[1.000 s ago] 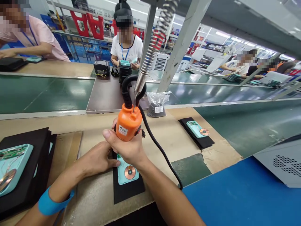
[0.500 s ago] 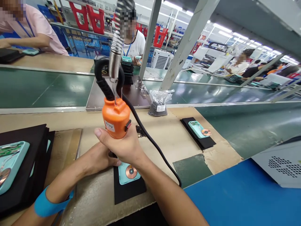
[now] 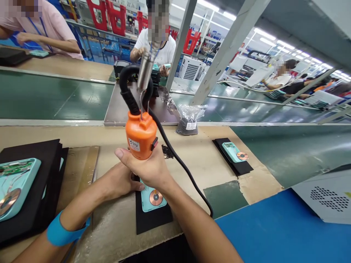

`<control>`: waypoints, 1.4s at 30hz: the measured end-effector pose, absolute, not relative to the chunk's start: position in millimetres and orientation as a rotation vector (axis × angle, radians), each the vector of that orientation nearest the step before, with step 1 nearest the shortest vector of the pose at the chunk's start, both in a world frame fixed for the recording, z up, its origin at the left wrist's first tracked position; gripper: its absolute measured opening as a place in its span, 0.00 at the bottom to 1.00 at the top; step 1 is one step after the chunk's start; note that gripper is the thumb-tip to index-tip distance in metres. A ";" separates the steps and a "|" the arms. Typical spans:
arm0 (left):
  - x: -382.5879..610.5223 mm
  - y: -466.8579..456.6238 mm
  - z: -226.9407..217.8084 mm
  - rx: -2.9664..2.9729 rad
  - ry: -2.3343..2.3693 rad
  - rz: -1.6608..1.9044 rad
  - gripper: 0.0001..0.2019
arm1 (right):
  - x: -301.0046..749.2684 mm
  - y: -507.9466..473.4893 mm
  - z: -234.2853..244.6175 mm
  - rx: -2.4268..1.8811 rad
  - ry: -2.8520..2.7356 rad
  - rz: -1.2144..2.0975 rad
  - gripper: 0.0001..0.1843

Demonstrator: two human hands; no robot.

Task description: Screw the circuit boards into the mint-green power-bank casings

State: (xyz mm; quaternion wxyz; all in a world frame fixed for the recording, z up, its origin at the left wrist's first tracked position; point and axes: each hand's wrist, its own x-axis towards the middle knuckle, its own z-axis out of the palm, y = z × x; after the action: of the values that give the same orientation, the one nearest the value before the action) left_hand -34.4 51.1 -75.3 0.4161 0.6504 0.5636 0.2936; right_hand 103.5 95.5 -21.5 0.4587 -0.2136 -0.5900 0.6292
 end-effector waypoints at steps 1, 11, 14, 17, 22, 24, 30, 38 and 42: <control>-34.4 51.4 -74.8 1.640 1.421 0.726 0.31 | 103.2 95.7 -23.5 -0.527 -1.455 1.555 0.28; -35.3 50.6 -64.3 1.719 1.533 0.609 0.17 | 135.4 94.7 0.0 -0.336 -1.280 1.418 0.19; -31.9 49.6 -64.3 1.774 1.648 0.682 0.19 | 162.6 93.6 -1.0 -0.458 -1.163 1.158 0.17; -21.7 46.7 -63.3 1.874 1.774 0.647 0.24 | 183.4 96.1 -16.3 -0.620 -1.109 1.037 0.20; -4.5 43.3 -58.6 1.909 1.868 0.529 0.18 | 198.0 97.7 -36.0 -0.670 -1.120 0.945 0.23; -1.9 43.5 -57.9 1.882 1.884 0.534 0.17 | 201.2 90.9 -42.9 -0.706 -1.167 0.900 0.24; 0.1 43.7 -65.0 1.721 1.694 0.805 0.19 | 216.7 36.6 -92.7 -1.100 -0.879 0.907 0.31; 2.4 39.1 -57.7 1.730 1.413 1.124 0.18 | 215.2 4.6 -96.1 -1.255 -1.398 1.119 0.23; -0.5 39.4 -54.9 1.642 1.377 1.162 0.19 | 200.7 13.2 -89.8 -1.234 -1.353 1.162 0.24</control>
State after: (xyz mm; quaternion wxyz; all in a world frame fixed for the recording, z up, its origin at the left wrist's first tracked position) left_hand -0.5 39.4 -54.9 0.3449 0.6322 0.5303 0.4474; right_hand 200.7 13.2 -89.8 0.4674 -0.5031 -0.5515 0.4737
